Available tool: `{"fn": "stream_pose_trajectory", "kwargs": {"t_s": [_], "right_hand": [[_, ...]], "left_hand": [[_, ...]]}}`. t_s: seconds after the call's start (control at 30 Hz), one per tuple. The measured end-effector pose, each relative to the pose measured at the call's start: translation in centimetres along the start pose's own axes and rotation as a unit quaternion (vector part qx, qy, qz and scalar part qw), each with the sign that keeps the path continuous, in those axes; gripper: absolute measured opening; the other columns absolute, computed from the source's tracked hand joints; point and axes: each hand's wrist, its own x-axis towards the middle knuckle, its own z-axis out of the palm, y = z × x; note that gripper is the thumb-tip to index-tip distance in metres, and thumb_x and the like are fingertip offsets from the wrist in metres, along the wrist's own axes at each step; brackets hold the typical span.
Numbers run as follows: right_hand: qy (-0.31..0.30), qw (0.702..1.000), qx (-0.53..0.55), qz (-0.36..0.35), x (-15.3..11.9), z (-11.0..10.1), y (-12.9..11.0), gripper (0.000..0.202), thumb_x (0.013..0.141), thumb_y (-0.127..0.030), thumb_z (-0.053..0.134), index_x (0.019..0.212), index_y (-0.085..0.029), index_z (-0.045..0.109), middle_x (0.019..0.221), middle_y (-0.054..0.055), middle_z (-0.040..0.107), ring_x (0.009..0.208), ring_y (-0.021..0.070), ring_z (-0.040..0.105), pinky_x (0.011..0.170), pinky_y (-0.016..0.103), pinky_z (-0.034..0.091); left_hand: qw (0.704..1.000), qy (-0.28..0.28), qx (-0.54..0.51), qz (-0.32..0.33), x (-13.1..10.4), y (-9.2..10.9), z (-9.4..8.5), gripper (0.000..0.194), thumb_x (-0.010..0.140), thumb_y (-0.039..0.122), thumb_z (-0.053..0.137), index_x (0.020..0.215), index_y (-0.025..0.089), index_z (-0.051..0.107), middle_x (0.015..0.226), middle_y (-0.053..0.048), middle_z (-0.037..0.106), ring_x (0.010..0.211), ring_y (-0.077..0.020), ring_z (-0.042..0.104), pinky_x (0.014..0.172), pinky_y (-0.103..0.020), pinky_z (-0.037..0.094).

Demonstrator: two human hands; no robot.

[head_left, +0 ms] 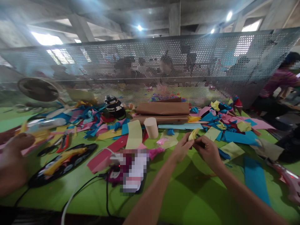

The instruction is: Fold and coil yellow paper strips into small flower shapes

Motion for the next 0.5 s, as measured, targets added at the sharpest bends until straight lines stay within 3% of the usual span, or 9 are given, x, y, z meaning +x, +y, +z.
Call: {"fn": "stream_pose_trajectory", "kwargs": {"t_s": [0.27,0.37,0.5], "right_hand": [[-0.001,0.999,-0.046,-0.027,-0.2,0.1,-0.2,0.018,0.087,-0.022,0.068,0.071,-0.020,0.061,0.070,-0.001,0.055,0.063,0.0147,0.050,0.058,0.026,0.038],[-0.004,0.999,-0.036,-0.012,-0.3,0.0,-0.6,0.011,0.087,-0.026,0.071,0.081,-0.021,0.064,0.072,-0.002,0.057,0.062,0.0143,0.050,0.058,0.026,0.039],[0.020,0.999,0.024,0.028,0.0,-0.6,-0.7,0.018,0.089,-0.036,0.072,0.094,-0.021,0.064,0.075,-0.001,0.059,0.062,0.0145,0.052,0.057,0.026,0.042]], "left_hand": [[1.000,0.007,0.023,0.019,0.4,-0.9,-0.2,0.044,0.088,0.029,0.056,0.131,0.018,0.058,0.119,-0.008,0.064,0.110,-0.0227,0.056,0.101,-0.034,0.042],[0.999,0.027,0.003,0.016,0.6,-1.3,-0.4,0.043,0.088,0.026,0.051,0.129,0.018,0.061,0.112,-0.007,0.066,0.105,-0.0211,0.057,0.096,-0.032,0.044],[1.000,0.029,-0.002,-0.008,0.6,-1.6,-0.7,0.045,0.088,0.026,0.048,0.131,0.019,0.062,0.102,-0.005,0.066,0.087,-0.0173,0.055,0.080,-0.028,0.045]]}}
